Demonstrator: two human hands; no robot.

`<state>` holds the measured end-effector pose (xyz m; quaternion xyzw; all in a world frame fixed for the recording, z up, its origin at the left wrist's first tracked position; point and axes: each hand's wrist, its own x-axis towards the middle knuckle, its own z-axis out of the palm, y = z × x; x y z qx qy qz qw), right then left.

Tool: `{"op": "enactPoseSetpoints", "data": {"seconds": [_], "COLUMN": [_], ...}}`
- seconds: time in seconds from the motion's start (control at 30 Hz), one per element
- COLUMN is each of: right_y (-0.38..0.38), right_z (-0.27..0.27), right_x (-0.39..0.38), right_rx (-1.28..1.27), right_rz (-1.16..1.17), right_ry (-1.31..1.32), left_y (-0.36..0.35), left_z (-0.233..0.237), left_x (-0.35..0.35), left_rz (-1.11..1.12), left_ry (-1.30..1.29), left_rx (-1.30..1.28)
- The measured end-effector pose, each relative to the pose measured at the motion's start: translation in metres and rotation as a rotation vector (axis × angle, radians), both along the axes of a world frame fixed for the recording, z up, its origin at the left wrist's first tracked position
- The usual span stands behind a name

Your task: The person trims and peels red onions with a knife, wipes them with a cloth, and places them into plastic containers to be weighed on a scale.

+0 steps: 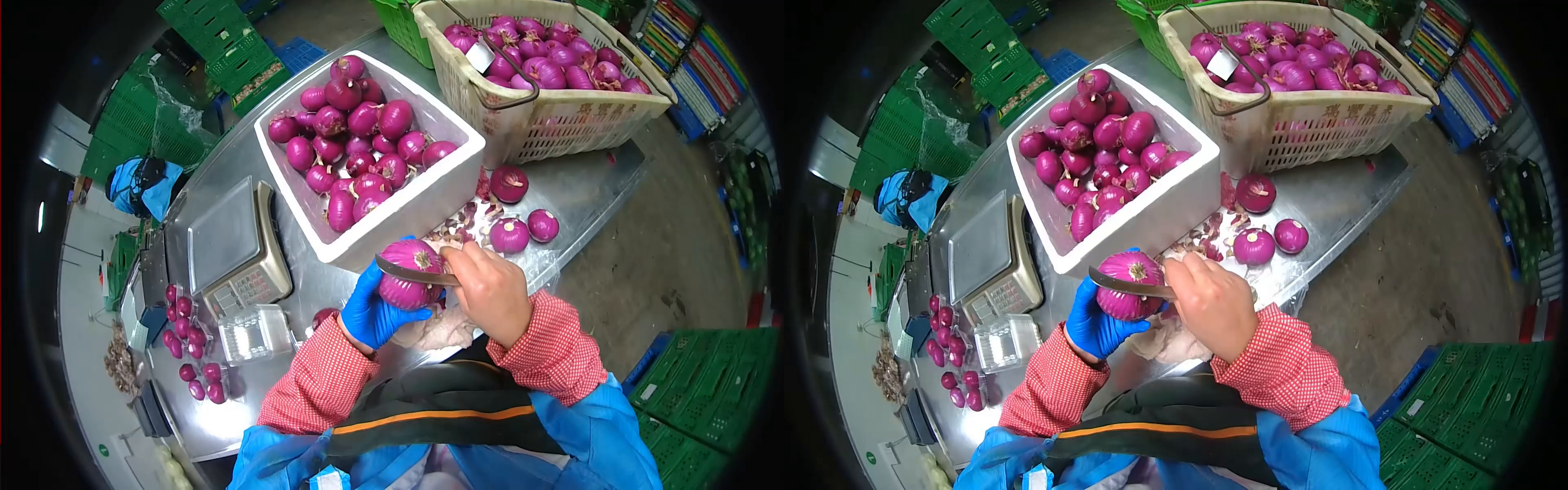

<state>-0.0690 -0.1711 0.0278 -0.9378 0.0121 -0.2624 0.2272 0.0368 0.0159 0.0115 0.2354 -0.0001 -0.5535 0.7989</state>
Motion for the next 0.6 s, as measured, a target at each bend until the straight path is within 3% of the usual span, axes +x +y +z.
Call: {"op": "enactPoseSetpoints", "data": {"seconds": [0.2,0.27,0.37,0.43,0.5,0.6], "right_y": [-0.004,-0.027,-0.045,-0.029,-0.011,-0.003], "right_z": [-0.014,-0.047,-0.056,-0.045,-0.031,-0.035], "right_x": [-0.001,0.0,-0.006,-0.014,-0.006,-0.004], "right_rx": [-0.033,-0.033,0.016,0.204,0.537,0.918], "right_rz": [-0.018,-0.102,-0.192,-0.167,0.012,0.176], "right_ry": [-0.018,0.028,0.045,0.117,0.098,0.15], "left_y": [0.007,0.002,0.012,0.014,-0.003,-0.004], "left_z": [-0.009,0.002,0.011,-0.004,0.011,-0.014], "left_x": [-0.013,-0.022,-0.014,-0.015,-0.014,-0.013], "left_rz": [0.007,0.069,0.002,0.141,0.198,0.146], "left_ry": [-0.003,0.058,0.053,-0.05,-0.287,-1.141], "left_rx": [0.037,0.048,-0.088,0.225,0.471,0.547]}}
